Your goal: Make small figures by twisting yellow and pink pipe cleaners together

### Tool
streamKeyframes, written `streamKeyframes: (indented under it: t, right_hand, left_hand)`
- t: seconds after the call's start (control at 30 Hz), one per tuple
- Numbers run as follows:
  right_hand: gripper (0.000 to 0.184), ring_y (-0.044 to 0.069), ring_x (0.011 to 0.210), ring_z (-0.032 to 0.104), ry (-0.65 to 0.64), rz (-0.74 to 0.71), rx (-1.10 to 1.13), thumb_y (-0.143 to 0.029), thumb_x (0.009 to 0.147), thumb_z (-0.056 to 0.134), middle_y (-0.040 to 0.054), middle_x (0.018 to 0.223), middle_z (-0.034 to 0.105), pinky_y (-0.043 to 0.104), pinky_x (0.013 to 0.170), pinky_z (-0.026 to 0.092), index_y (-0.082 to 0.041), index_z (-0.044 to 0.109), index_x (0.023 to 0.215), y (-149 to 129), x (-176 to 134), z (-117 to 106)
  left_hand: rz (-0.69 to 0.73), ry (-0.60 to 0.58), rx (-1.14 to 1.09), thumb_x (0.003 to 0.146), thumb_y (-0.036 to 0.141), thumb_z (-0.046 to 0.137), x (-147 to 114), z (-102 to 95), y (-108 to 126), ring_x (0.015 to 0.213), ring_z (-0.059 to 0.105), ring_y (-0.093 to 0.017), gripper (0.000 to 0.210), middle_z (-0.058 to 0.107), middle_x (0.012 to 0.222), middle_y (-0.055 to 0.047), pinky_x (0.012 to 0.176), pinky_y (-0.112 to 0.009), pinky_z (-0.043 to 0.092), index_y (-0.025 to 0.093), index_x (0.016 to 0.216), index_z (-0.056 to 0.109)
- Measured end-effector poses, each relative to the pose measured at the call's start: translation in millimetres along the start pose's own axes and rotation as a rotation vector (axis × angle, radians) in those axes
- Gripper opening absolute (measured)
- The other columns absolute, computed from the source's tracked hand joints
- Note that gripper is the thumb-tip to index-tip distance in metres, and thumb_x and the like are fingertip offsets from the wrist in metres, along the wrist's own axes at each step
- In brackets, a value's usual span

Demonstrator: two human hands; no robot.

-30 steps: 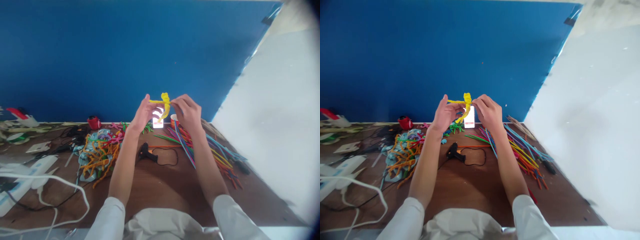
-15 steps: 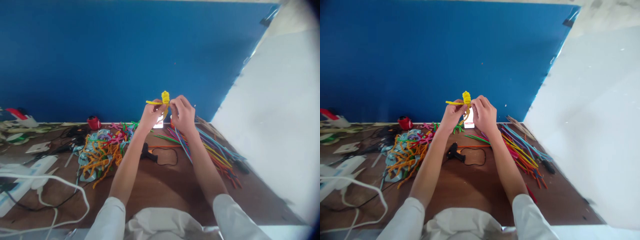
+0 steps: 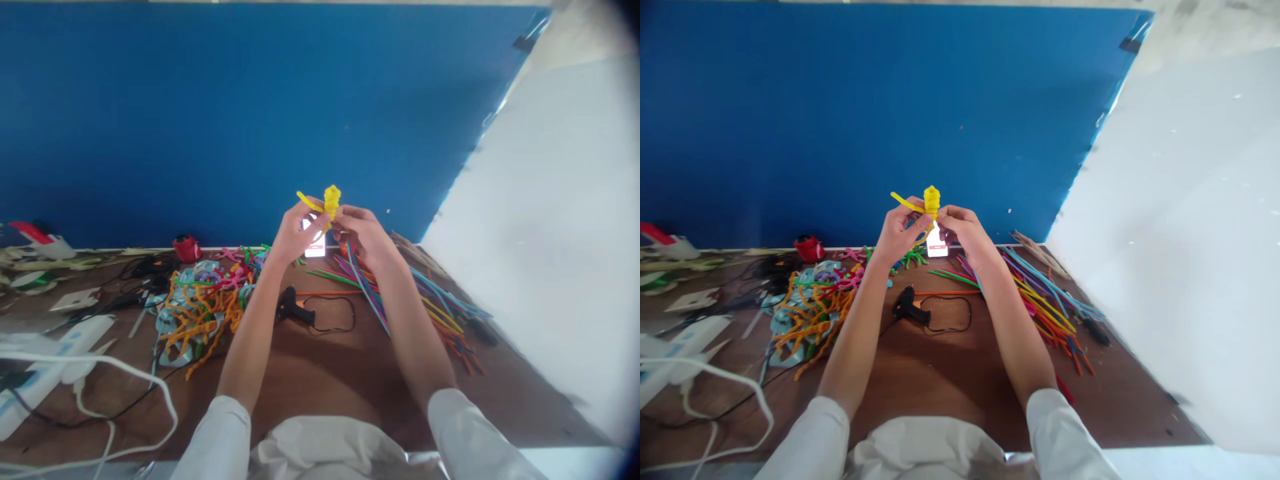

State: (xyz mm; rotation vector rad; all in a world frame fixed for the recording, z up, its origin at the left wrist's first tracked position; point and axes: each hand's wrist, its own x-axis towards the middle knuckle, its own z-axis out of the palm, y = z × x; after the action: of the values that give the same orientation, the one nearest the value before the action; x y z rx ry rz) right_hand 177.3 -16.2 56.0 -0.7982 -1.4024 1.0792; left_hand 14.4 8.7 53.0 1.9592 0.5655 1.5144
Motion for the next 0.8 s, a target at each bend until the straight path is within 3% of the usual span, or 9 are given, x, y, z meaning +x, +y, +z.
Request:
streamKeyframes:
  t: [0.17, 0.37, 0.5, 0.8]
  right_hand:
    - [0.013, 0.013, 0.068, 0.057, 0.205, -0.409, -0.514, -0.027, 0.090, 0.057, 0.0009, 0.074, 0.062, 0.027, 0.064, 0.044, -0.020, 0.060, 0.079, 0, -3, 3]
    - [0.022, 0.017, 0.088, 0.062, 0.109, -0.778, -1.123, -0.025, 0.100, 0.048, 0.0059, 0.101, 0.071, 0.029, 0.072, 0.044, -0.026, 0.069, 0.103, 0, -7, -6]
    - [0.028, 0.018, 0.086, 0.062, 0.150, -0.878, -1.238, -0.022, 0.102, 0.044, 0.0047, 0.097, 0.073, 0.030, 0.073, 0.044, -0.027, 0.072, 0.103, 3, -6, -12]
    - [0.040, 0.018, 0.092, 0.066, 0.073, -0.935, -1.205, -0.010, 0.097, 0.045, 0.0029, 0.105, 0.075, 0.031, 0.078, 0.047, -0.032, 0.071, 0.117, 6, -6, -12]
  left_hand:
    - [-0.310, 0.031, -0.271, 0.079, 0.045, 0.074, 2, 7.1, -6, 0.060, 0.055, -0.008, 0.030, 0.061, 0.071, 0.000, 0.059, -0.022, 0.045, 0.016, 0.077, 0.066]
    - [-0.446, -0.013, -0.426, 0.081, 0.038, 0.069, 4, -4.1, -16, 0.058, 0.052, -0.008, 0.024, 0.058, 0.069, -0.001, 0.052, -0.023, 0.043, 0.018, 0.072, 0.061]
    - [-0.495, -0.069, -0.490, 0.080, 0.039, 0.069, 3, -5.5, -19, 0.052, 0.048, -0.007, 0.023, 0.058, 0.069, -0.001, 0.046, -0.021, 0.039, 0.019, 0.074, 0.060]
    - [-0.670, 0.021, -0.636, 0.075, 0.033, 0.071, 4, -3.8, -17, 0.046, 0.044, -0.005, 0.016, 0.062, 0.066, 0.000, 0.040, -0.019, 0.034, 0.019, 0.073, 0.062]
